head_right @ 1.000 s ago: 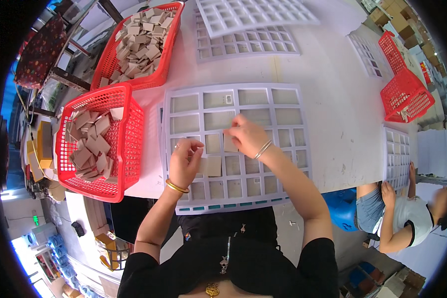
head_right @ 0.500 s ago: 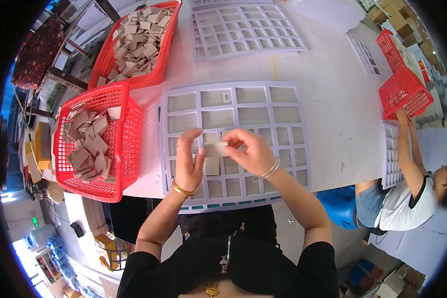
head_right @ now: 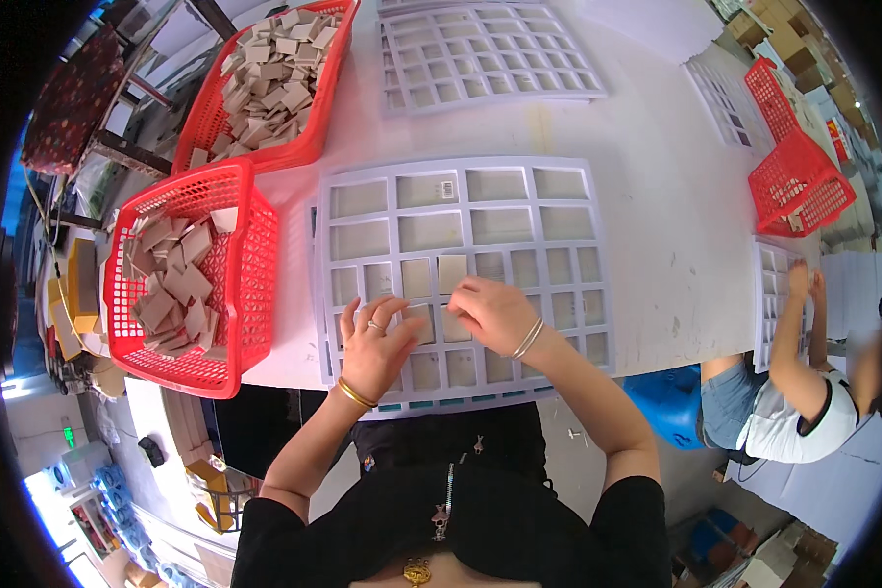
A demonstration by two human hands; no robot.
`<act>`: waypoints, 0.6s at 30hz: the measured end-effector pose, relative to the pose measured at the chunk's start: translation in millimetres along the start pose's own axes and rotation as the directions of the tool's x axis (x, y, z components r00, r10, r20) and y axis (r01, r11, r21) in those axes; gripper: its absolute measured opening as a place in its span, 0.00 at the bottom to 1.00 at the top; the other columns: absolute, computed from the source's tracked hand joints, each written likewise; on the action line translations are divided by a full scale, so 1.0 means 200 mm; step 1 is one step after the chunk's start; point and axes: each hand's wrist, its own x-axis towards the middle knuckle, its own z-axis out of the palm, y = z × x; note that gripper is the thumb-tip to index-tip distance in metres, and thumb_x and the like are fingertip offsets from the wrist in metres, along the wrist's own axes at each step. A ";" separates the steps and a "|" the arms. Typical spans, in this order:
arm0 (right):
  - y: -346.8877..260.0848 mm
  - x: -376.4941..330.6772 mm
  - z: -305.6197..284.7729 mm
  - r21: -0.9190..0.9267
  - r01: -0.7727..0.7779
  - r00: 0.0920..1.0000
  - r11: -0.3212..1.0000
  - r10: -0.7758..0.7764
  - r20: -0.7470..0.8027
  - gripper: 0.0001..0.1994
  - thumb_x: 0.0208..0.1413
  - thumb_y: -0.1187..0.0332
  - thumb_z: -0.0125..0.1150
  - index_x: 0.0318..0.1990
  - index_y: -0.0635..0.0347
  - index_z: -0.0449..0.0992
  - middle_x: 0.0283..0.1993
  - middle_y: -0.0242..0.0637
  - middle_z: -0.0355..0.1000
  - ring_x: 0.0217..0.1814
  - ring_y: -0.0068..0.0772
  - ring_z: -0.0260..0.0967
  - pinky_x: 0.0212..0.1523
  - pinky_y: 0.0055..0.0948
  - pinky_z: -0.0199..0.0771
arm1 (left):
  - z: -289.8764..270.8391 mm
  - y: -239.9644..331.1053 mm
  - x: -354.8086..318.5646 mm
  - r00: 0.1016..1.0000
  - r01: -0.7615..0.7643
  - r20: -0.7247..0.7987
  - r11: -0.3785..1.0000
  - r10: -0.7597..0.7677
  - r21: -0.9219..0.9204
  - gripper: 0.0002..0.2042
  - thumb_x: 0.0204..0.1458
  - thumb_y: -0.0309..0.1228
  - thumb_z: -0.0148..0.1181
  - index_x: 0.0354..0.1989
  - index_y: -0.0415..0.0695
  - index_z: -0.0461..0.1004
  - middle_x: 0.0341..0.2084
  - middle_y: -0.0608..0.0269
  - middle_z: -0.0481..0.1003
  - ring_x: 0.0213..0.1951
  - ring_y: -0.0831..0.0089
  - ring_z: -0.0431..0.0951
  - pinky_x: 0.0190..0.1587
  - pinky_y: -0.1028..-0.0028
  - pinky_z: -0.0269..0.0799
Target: The person picks small rectangular blocks from red baskets and places them into the compartments of white grid trays. They repeatedly fill the trays, then move completed trays aside to continue with new ones. The process is repetitive and involves handling the blocks one at a time.
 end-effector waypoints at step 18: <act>-0.03 0.06 -0.01 -0.499 0.119 0.982 0.858 -0.176 -0.067 0.11 0.49 0.68 0.59 0.41 0.55 0.74 0.49 0.29 0.68 0.57 0.32 0.62 0.54 0.42 0.59 | -0.36 -0.04 0.03 0.991 -0.137 0.014 0.991 0.137 -0.002 0.12 0.43 0.28 0.61 0.39 0.52 0.76 0.45 0.69 0.74 0.54 0.69 0.69 0.61 0.53 0.53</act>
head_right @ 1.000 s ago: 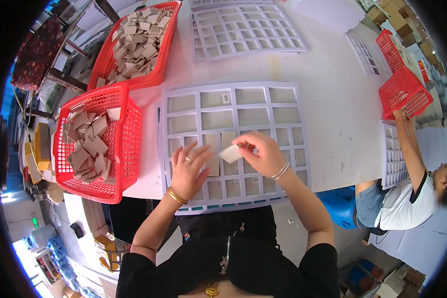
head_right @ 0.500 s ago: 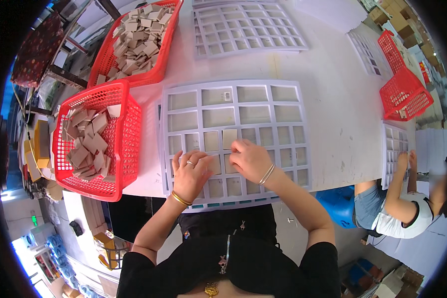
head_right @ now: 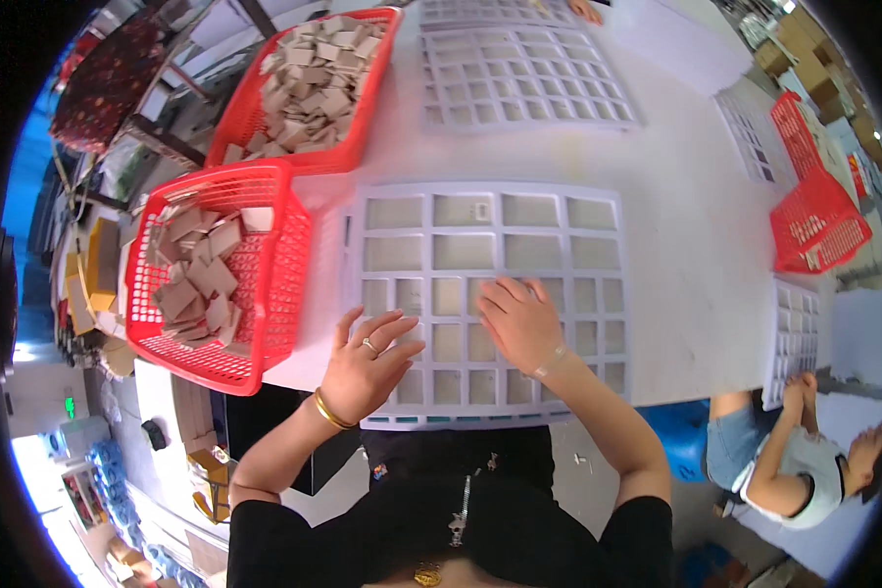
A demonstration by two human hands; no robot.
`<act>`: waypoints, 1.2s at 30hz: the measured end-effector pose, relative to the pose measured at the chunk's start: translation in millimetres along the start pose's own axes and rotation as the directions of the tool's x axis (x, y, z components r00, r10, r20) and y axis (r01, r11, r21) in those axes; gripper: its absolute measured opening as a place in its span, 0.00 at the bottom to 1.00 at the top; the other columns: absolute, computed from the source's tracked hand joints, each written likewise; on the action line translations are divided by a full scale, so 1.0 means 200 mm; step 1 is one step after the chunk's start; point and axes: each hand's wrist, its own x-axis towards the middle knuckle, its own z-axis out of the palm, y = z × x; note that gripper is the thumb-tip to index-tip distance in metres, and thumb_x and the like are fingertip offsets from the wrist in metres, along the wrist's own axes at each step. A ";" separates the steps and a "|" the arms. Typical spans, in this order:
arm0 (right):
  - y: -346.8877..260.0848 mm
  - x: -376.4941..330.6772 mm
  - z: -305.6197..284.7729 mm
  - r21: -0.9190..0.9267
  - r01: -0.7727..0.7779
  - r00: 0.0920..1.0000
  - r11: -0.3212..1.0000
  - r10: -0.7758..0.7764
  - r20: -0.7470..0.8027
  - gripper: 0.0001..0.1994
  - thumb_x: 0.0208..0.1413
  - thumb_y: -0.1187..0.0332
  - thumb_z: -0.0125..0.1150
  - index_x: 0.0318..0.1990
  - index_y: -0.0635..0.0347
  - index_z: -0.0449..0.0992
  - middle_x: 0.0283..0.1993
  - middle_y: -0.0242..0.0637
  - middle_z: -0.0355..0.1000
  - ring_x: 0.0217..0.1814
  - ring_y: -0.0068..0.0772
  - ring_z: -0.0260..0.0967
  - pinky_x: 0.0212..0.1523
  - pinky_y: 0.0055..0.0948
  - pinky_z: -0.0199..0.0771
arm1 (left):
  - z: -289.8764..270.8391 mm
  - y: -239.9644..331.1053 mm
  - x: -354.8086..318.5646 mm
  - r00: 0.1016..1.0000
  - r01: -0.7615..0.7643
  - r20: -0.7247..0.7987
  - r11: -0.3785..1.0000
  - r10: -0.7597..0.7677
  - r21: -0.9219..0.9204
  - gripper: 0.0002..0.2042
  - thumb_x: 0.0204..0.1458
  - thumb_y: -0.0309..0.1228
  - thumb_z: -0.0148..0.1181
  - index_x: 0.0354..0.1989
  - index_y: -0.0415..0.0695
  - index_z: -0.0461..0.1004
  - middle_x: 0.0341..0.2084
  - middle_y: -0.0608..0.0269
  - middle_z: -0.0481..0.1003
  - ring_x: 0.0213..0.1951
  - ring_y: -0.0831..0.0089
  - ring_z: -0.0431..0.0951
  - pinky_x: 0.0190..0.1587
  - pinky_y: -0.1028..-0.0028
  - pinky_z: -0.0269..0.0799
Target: The person picks small rectangular blocks from red baskets and places them into the compartments of white grid trays. They repeatedly fill the trays, then move completed trays aside to continue with new ones. The process is repetitive and involves handling the blocks one at a time.
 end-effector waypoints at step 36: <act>-0.03 0.11 -0.07 0.090 -0.130 0.959 0.987 0.102 0.264 0.13 0.47 0.66 0.62 0.41 0.55 0.73 0.48 0.31 0.67 0.56 0.32 0.63 0.55 0.48 0.53 | -0.34 -2.02 -0.28 0.834 0.452 -0.068 0.606 -0.548 0.655 0.13 0.52 0.37 0.53 0.45 0.48 0.71 0.42 0.58 0.75 0.47 0.62 0.74 0.54 0.61 0.64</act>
